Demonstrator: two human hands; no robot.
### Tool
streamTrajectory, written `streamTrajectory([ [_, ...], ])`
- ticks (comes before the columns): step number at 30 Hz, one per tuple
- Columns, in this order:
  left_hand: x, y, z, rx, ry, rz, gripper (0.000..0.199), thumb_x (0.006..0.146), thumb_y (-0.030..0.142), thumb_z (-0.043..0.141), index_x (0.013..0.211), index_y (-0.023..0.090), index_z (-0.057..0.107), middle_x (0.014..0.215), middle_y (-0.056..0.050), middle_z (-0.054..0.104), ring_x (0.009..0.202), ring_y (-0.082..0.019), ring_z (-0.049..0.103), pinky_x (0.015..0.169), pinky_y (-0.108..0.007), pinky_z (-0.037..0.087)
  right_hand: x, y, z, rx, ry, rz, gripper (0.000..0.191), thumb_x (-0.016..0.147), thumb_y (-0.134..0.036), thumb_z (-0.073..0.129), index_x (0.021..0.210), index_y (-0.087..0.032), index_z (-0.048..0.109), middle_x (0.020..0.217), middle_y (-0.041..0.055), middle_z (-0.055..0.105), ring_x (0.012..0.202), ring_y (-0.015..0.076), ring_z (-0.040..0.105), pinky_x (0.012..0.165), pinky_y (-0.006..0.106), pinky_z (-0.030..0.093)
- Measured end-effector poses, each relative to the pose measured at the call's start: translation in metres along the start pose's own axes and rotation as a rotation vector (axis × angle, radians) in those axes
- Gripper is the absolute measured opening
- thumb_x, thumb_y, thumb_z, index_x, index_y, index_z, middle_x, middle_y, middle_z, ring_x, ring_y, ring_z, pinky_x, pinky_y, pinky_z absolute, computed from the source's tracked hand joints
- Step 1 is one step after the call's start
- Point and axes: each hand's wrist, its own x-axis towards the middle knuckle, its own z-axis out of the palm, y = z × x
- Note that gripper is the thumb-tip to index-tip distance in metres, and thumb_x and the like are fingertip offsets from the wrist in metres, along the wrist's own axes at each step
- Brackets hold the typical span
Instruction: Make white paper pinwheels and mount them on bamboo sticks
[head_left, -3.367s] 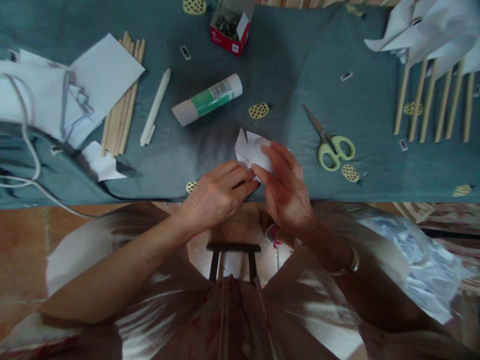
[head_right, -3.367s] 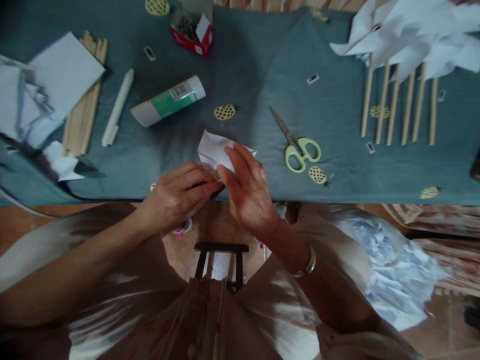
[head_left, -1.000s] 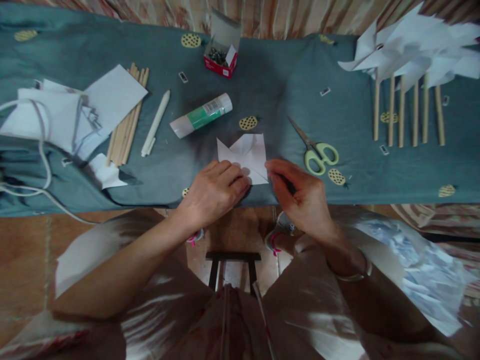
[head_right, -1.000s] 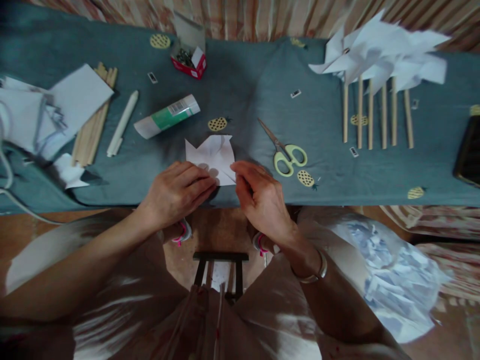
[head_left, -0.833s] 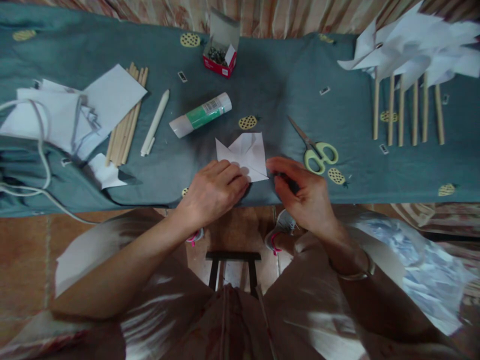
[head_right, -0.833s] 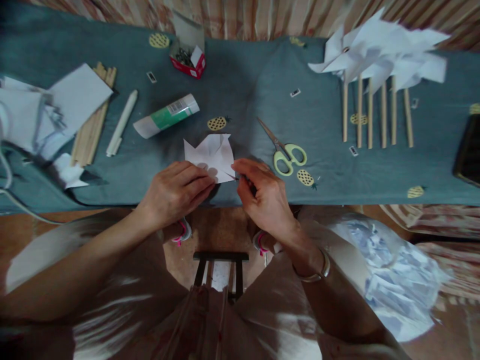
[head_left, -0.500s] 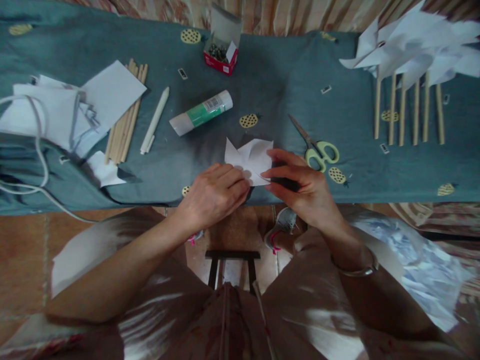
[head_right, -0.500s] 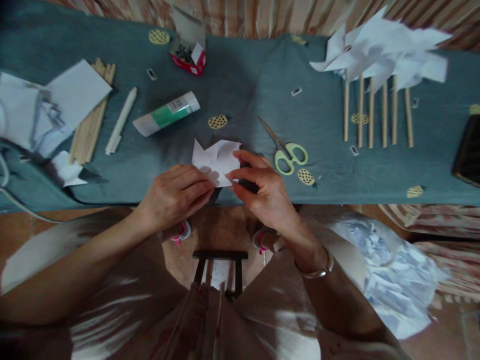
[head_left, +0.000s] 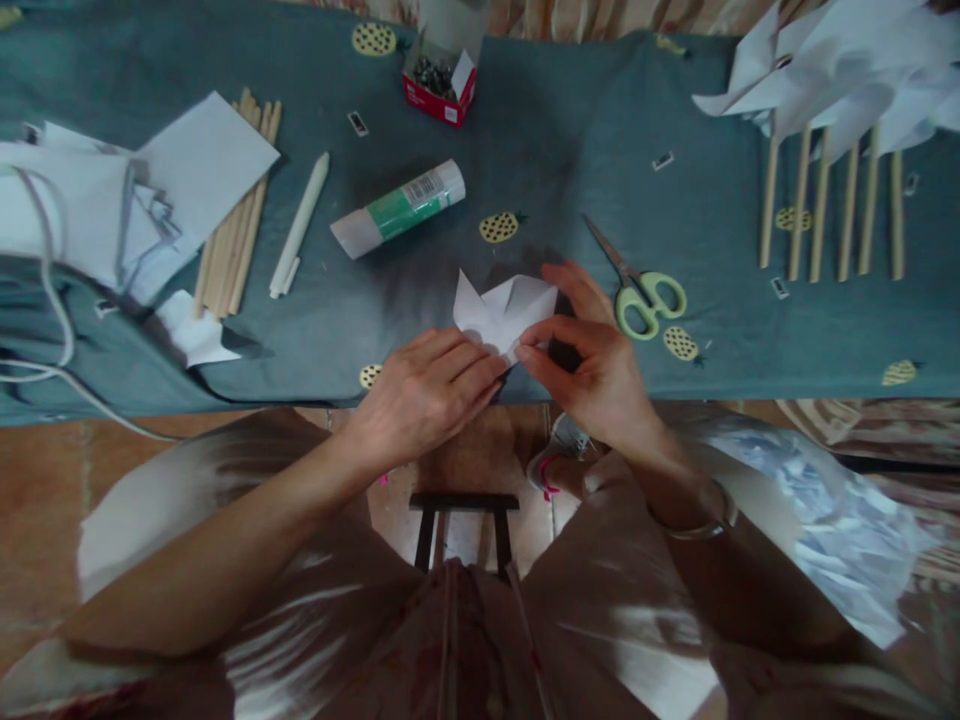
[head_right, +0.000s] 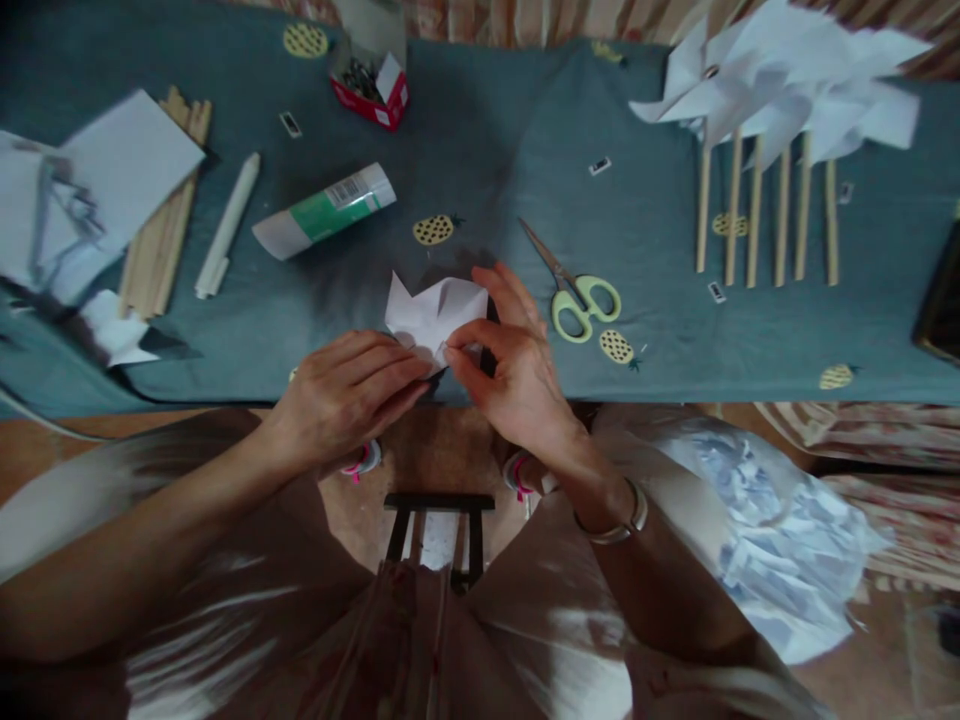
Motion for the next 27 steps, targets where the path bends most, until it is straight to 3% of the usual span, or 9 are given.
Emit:
streamTrajectory([
  [5, -0.0008, -0.0004, 0.0007, -0.048, -0.029, 0.021, 0.022, 0.101, 0.019, 0.053, 0.121, 0.013, 0.062, 0.097, -0.007, 0.074, 0.088, -0.019, 0.067, 0.075, -0.032, 0.055, 0.0042, -0.0034, 0.0037, 0.000, 0.001, 0.034, 0.009, 0.084, -0.019, 0.066, 0.078, -0.025, 0.069, 0.145, 0.0075, 0.058, 0.147, 0.0352, 0.042, 0.115, 0.064, 0.039],
  [14, -0.0011, -0.0001, 0.0010, -0.065, 0.008, 0.029, 0.014, 0.098, 0.014, 0.057, 0.106, 0.010, 0.068, 0.099, -0.009, 0.075, 0.090, -0.020, 0.066, 0.077, -0.032, 0.057, 0.0071, -0.0055, 0.0085, -0.055, 0.036, 0.044, 0.010, 0.080, -0.017, 0.069, 0.074, -0.024, 0.067, 0.142, 0.0112, 0.061, 0.143, 0.0373, 0.046, 0.110, 0.063, 0.044],
  [22, 0.0009, -0.0002, 0.0042, -0.159, 0.025, -0.019, 0.015, 0.098, 0.014, 0.056, 0.104, 0.010, 0.070, 0.099, -0.010, 0.074, 0.091, -0.019, 0.067, 0.078, -0.031, 0.059, 0.0051, -0.0044, 0.0110, -0.061, 0.054, 0.060, 0.010, 0.080, -0.016, 0.071, 0.077, -0.026, 0.068, 0.142, 0.0085, 0.061, 0.142, 0.0343, 0.047, 0.111, 0.062, 0.044],
  [27, 0.0000, -0.0008, 0.0046, -0.185, 0.020, -0.037, 0.017, 0.099, 0.015, 0.055, 0.105, 0.012, 0.070, 0.101, -0.009, 0.074, 0.093, -0.019, 0.067, 0.080, -0.032, 0.060, 0.0060, -0.0053, 0.0087, -0.072, 0.044, 0.057, 0.009, 0.079, -0.016, 0.071, 0.079, -0.024, 0.069, 0.142, 0.0121, 0.060, 0.141, 0.0346, 0.049, 0.111, 0.061, 0.044],
])
